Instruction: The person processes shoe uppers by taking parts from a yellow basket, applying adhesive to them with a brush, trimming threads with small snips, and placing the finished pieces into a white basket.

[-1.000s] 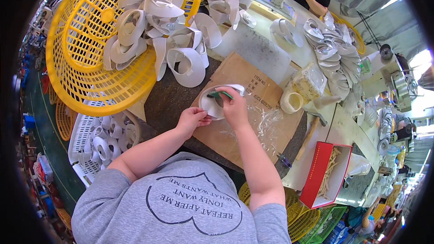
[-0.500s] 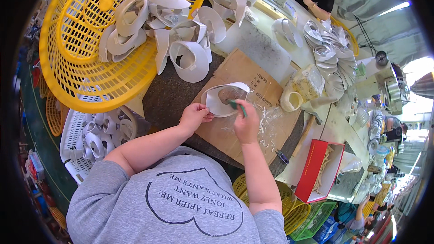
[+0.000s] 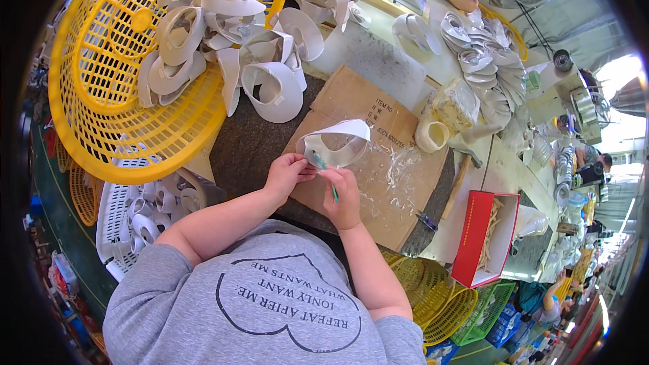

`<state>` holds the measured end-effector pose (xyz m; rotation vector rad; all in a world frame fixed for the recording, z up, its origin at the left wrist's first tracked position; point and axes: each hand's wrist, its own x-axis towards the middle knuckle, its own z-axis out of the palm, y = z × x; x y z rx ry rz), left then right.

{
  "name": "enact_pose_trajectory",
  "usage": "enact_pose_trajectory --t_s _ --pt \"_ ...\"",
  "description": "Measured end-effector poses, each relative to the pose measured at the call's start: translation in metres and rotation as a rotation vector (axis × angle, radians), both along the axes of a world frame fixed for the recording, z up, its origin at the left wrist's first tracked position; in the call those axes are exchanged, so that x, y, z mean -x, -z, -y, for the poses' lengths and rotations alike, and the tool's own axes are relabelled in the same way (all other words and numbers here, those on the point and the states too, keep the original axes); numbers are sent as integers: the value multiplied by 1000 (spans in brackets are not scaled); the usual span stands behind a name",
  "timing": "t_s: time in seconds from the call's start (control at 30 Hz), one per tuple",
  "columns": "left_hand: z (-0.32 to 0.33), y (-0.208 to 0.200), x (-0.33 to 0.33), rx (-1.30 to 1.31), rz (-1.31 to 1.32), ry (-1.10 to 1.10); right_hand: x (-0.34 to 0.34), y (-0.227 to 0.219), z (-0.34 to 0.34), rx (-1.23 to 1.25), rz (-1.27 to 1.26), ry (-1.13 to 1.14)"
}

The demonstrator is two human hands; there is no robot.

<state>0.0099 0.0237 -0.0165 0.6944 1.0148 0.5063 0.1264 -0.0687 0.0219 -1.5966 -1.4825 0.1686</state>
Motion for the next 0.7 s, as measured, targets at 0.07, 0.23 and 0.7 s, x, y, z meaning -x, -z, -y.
enact_pose_trajectory --t_s 0.07,0.23,0.7 --pt "-1 2 0 5 14 15 -6 -2 2 70 18 -50" --pt "-1 -13 1 29 -42 -24 -24 -16 14 124 -213 16" --pt "-14 -75 -104 423 590 -502 -105 -18 123 -111 -638 533"
